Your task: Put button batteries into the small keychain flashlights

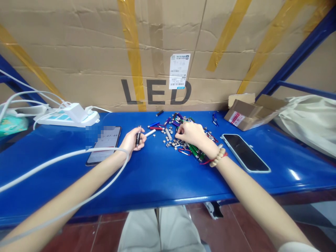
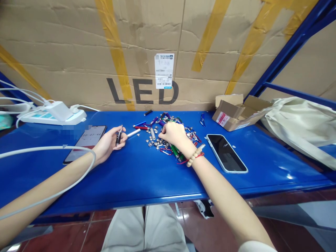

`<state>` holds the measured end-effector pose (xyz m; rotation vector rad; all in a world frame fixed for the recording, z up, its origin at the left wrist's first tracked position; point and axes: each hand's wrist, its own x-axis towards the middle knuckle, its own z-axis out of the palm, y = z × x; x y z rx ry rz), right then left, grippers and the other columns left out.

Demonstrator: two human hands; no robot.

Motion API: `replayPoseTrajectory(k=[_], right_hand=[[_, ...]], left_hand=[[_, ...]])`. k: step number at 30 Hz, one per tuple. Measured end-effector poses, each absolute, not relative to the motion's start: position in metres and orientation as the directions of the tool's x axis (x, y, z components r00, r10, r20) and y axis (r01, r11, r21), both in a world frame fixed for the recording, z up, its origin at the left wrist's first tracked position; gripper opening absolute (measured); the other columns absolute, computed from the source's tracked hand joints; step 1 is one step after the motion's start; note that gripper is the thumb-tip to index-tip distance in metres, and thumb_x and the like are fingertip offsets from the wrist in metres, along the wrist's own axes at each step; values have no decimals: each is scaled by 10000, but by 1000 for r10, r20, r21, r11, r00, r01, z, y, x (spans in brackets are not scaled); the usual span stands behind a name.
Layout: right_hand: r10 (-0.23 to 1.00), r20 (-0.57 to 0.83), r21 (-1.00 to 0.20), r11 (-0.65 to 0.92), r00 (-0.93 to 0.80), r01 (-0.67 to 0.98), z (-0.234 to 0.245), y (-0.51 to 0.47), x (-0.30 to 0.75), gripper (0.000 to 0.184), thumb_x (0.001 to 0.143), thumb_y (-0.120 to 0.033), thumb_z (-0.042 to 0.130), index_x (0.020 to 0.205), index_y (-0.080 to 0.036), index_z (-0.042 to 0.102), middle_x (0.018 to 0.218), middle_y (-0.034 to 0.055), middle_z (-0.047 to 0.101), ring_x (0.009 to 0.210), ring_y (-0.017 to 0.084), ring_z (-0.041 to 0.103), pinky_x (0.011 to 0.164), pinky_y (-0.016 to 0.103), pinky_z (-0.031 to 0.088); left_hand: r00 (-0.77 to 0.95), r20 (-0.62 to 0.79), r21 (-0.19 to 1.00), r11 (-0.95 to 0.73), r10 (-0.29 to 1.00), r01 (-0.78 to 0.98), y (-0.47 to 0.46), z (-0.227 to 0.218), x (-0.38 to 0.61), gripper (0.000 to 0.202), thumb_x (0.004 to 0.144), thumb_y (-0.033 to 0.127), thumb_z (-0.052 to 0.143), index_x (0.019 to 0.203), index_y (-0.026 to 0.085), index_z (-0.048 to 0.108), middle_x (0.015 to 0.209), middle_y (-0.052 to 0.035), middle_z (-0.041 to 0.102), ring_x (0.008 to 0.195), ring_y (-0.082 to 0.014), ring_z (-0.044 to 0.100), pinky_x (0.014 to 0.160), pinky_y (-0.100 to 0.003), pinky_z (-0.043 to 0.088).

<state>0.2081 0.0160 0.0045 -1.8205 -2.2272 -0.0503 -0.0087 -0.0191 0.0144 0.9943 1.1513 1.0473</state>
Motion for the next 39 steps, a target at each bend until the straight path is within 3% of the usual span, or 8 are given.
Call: replayPoseTrajectory(k=[5,10,14,20,28,32,39], right_hand=[[924,356,-286,247,-137,926,11,11,208,134,765,-264,516,707,-198,616,807,5,650,721,140,576,537,227,322],[782,567,-375,524,-258,765,11,8,203,158,845,-293,491,811,-187,603,839,8,626,631,101,537,578,217,368],[633,642,-331,738,-433,588,8,2,195,206,898,-311,441,923,-178,595,906,32,631,681,106,556,637,217,404],[558,576,-313,826,-598,469,1,-3,188,219,901,-302,449,989,-198,620,934,28,656,770,115,596,714,223,443],[509,672,-282,847,-538,450,-2,-4,186,211,880,-282,495,946,-187,671,905,41,681,832,122,619,740,231,478],[482,659,-225,858,-577,461,0,-6,187,224,882,-287,491,946,-185,680,931,43,676,830,114,629,709,211,483],[454,654,-131,856,-605,501,-1,-5,188,227,882,-287,489,889,-180,689,949,34,665,747,93,622,639,188,472]], left_hand=[[90,-173,980,180,981,-82,-21,15,-8,234,908,287,338,700,180,338,502,41,457,322,-40,323,329,-159,159],[163,-112,993,117,980,-25,-24,15,-5,306,873,367,454,667,173,336,530,46,447,343,-23,329,339,-151,179],[218,-108,993,114,970,-18,-25,12,-4,323,838,425,503,693,172,363,563,44,453,362,-28,355,335,-145,168],[281,-109,992,121,953,-24,-28,10,-4,289,842,419,498,735,169,398,603,37,477,357,-20,352,343,-145,183],[345,-118,988,75,931,135,-30,5,-2,266,847,431,483,805,171,449,487,56,441,344,-36,348,346,-145,195],[390,-117,993,102,913,61,-30,5,-2,256,820,362,541,755,192,359,617,42,493,349,-19,357,336,-139,161],[309,-69,997,79,949,-18,-30,7,-2,325,773,301,606,719,203,301,542,73,419,371,-13,293,345,-121,166]])
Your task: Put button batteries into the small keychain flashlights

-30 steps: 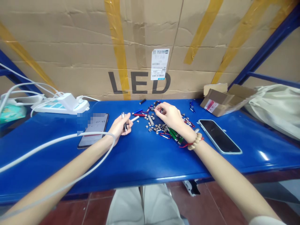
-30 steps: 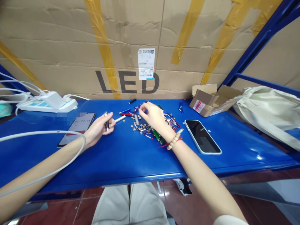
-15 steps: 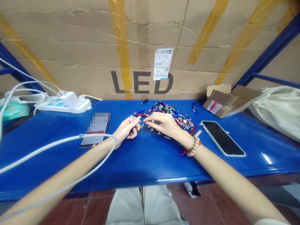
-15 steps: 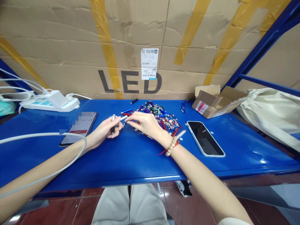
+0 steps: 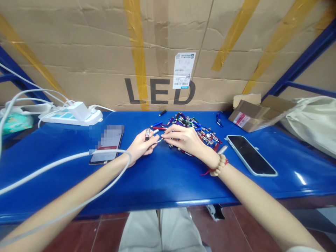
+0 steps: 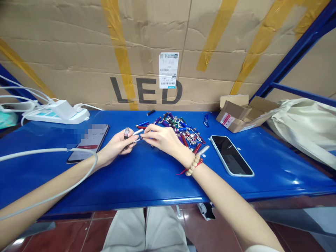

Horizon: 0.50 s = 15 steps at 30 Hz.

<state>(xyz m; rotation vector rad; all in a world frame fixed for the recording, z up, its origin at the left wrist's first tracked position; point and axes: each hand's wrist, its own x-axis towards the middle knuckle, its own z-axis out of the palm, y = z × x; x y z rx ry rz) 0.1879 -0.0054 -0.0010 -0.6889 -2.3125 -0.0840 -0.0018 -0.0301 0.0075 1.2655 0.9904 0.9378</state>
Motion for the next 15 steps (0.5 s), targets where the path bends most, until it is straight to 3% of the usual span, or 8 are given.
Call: replayPoseTrajectory(k=[6,9,12,15], right_hand=[[497,617,-92,815,-610,572,5,-9,188,244,877,-284,479,809,-186,692,920,28,668,691,86,608,586,185,438],[525,583,-142,818,-620,558,5,-10,188,216,844,-301,521,951,-199,678,992,28,648,656,79,589,588,190,440],[546,553,-224,825,-630,518,3,-10,187,384,797,-378,579,1131,-190,604,1067,45,616,580,62,551,584,197,448],[549,535,-245,829,-643,503,2,-11,184,340,832,-373,535,1104,-186,617,1008,48,634,616,81,563,626,207,445]], left_hand=[[287,-67,995,85,956,-50,-29,6,-2,288,782,282,582,730,209,309,532,77,421,362,-19,286,345,-131,175],[266,5,999,7,964,-47,-28,3,-2,289,786,289,579,726,210,308,527,84,411,371,-23,287,353,-133,194],[242,91,996,-93,966,0,-28,0,-2,285,777,295,591,730,209,324,538,88,406,391,-28,308,374,-140,231],[215,178,973,-204,960,107,-30,-2,-3,257,765,284,601,736,206,358,552,79,427,439,-48,368,435,-157,296]])
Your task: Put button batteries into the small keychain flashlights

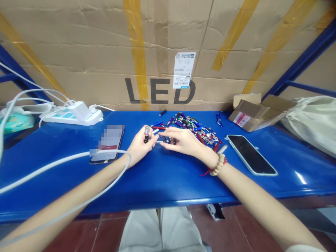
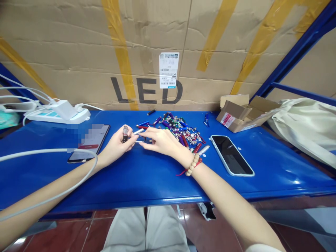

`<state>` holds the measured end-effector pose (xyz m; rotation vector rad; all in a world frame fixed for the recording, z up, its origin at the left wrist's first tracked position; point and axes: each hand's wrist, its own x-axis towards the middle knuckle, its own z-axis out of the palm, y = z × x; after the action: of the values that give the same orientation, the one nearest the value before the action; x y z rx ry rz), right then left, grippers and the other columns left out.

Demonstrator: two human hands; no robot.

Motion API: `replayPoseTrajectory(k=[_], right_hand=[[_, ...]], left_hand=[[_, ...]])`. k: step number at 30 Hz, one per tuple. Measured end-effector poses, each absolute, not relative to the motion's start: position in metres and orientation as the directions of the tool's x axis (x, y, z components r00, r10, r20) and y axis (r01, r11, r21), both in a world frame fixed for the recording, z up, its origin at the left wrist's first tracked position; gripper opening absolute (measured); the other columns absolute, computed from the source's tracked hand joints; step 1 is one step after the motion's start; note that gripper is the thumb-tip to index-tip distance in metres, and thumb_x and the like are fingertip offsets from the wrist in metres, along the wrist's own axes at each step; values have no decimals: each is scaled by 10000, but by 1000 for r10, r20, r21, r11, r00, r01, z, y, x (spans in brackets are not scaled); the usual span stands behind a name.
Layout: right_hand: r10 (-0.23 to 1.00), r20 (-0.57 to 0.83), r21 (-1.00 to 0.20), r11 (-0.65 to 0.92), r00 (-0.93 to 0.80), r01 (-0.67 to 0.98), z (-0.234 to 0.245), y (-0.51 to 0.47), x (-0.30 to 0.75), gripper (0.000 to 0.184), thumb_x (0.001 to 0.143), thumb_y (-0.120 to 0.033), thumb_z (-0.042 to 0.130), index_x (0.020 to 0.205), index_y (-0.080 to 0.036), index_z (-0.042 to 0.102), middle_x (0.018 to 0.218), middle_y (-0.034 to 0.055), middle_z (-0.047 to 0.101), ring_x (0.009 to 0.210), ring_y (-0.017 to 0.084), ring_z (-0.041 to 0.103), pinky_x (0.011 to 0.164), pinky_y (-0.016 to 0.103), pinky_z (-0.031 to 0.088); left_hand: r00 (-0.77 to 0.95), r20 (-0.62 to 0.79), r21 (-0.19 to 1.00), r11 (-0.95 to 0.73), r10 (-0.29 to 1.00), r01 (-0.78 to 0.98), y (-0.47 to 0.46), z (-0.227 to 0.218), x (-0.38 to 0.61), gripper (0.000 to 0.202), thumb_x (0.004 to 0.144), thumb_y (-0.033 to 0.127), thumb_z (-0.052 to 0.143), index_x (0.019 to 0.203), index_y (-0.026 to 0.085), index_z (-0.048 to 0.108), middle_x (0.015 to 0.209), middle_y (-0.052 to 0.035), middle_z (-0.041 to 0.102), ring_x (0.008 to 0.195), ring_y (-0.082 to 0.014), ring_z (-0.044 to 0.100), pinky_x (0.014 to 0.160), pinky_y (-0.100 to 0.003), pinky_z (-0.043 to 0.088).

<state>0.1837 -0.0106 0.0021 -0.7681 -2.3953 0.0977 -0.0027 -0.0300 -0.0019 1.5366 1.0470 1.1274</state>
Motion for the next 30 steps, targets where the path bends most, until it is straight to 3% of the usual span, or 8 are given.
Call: replayPoseTrajectory(k=[8,14,19,25,30], right_hand=[[553,486,-210,826,-677,524,5,-16,178,188,815,-297,553,867,-172,684,698,2,609,574,83,511,551,191,349],[569,409,-66,798,-713,599,4,-19,173,258,825,-332,516,713,-152,663,603,2,548,490,72,419,470,217,215],[579,386,-74,795,-718,602,4,-22,169,252,817,-292,515,667,-137,644,585,9,537,466,64,381,461,222,180],[599,389,-134,788,-700,600,3,-23,169,253,851,-304,494,755,-140,661,646,15,578,529,78,464,488,205,256],[594,451,-193,794,-666,577,0,-17,173,210,852,-307,527,867,-157,673,880,46,617,659,98,542,557,196,360]], left_hand=[[248,311,836,-388,918,387,-38,6,-1,246,778,246,548,659,196,338,624,42,463,555,-90,380,576,-208,307],[295,288,830,-391,911,398,-37,5,-1,230,749,235,560,653,199,354,608,51,411,545,-96,344,568,-213,281],[299,309,824,-412,903,390,-36,3,-1,224,753,220,546,649,202,348,608,53,395,551,-99,344,576,-211,291],[271,334,799,-423,903,426,-35,2,-2,227,787,219,522,663,203,332,592,63,390,516,-86,342,533,-204,277],[261,289,834,-376,921,403,-35,1,-2,226,801,269,538,690,200,354,611,60,433,544,-85,388,570,-202,313]])
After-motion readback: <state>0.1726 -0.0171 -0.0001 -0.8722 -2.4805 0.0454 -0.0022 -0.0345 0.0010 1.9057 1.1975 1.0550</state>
